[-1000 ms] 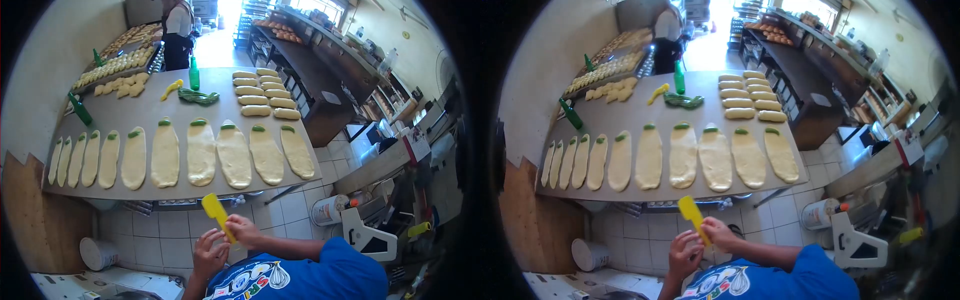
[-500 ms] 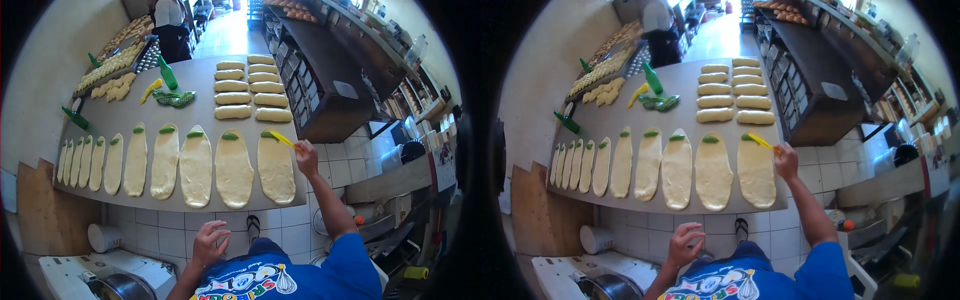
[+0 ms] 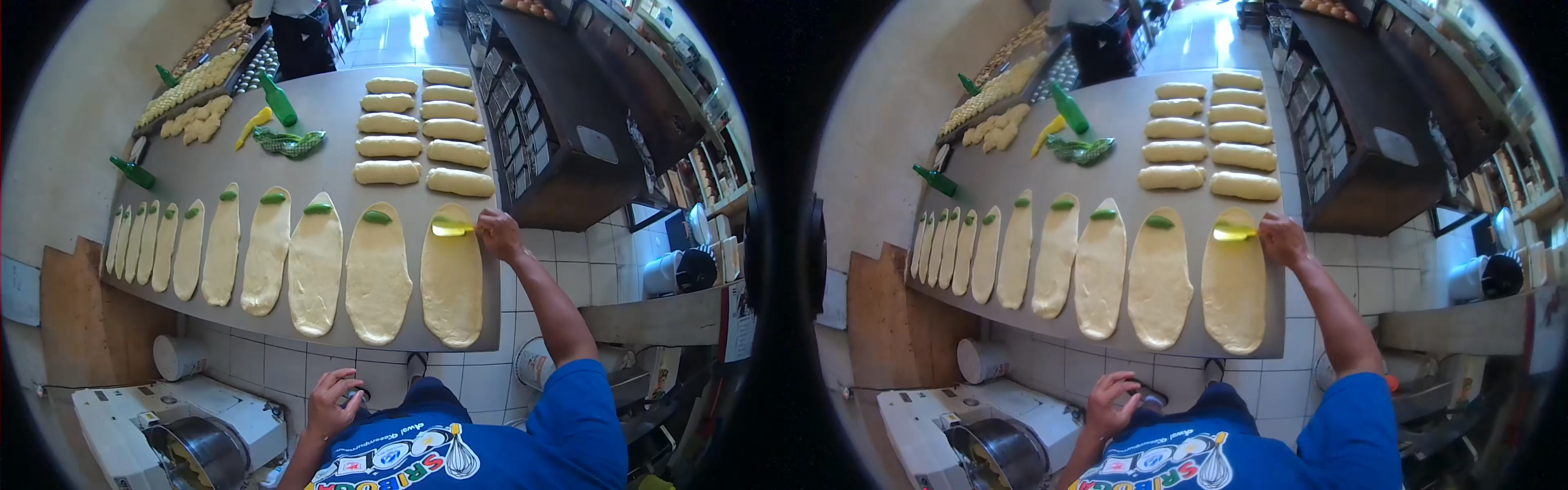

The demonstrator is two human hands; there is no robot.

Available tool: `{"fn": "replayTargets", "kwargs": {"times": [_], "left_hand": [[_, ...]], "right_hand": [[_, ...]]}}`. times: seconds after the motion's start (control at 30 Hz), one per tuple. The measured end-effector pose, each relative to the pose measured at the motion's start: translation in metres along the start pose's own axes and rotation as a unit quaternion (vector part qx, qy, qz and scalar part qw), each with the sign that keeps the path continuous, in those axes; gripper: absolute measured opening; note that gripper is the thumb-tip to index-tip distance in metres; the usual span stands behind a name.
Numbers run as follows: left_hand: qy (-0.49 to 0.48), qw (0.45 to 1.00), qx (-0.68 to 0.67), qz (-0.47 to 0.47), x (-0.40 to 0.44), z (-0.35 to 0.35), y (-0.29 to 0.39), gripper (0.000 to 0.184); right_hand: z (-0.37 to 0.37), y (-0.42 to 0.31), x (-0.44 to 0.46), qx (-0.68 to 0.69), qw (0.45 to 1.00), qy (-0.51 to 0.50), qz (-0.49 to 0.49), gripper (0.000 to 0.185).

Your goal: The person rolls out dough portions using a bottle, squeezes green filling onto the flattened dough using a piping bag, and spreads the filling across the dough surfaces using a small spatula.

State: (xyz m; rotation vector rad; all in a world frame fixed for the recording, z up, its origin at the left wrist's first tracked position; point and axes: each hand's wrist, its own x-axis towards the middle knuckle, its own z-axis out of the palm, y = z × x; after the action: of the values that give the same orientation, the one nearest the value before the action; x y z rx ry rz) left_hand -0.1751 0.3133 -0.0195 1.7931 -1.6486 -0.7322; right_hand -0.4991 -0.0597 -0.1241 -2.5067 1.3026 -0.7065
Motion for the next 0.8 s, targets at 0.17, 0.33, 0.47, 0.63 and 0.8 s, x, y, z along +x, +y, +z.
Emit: {"fn": "replayTargets", "kwargs": {"times": [0.17, 0.33, 0.47, 0.63, 0.8], "left_hand": [[0.006, 1.000, -0.010, 0.005, 0.013, 0.002, 0.002, 0.021], [0.003, 1.000, -0.001, 0.018, 0.028, -0.001, 0.007, 0.021], [-0.009, 0.999, 0.016, 0.039, 0.033, 0.002, 0.014, 0.022], [-0.037, 0.999, 0.017, 0.033, 0.030, 0.010, 0.014, 0.023], [-0.046, 0.999, 0.022, 0.011, 0.016, 0.015, 0.005, 0.024]], "right_hand": [[-0.031, -0.050, -0.083, -0.041, 0.996, -0.054, -0.058, 0.010], [-0.050, -0.051, -0.084, 0.139, 0.989, -0.039, 0.012, 0.011], [-0.031, -0.011, -0.009, 0.109, 0.992, 0.038, 0.039, 0.015], [-0.001, 0.010, 0.020, 0.039, 0.995, 0.087, 0.027, 0.014], [-0.004, -0.004, -0.006, -0.034, 0.999, 0.006, -0.028, 0.009]]}}
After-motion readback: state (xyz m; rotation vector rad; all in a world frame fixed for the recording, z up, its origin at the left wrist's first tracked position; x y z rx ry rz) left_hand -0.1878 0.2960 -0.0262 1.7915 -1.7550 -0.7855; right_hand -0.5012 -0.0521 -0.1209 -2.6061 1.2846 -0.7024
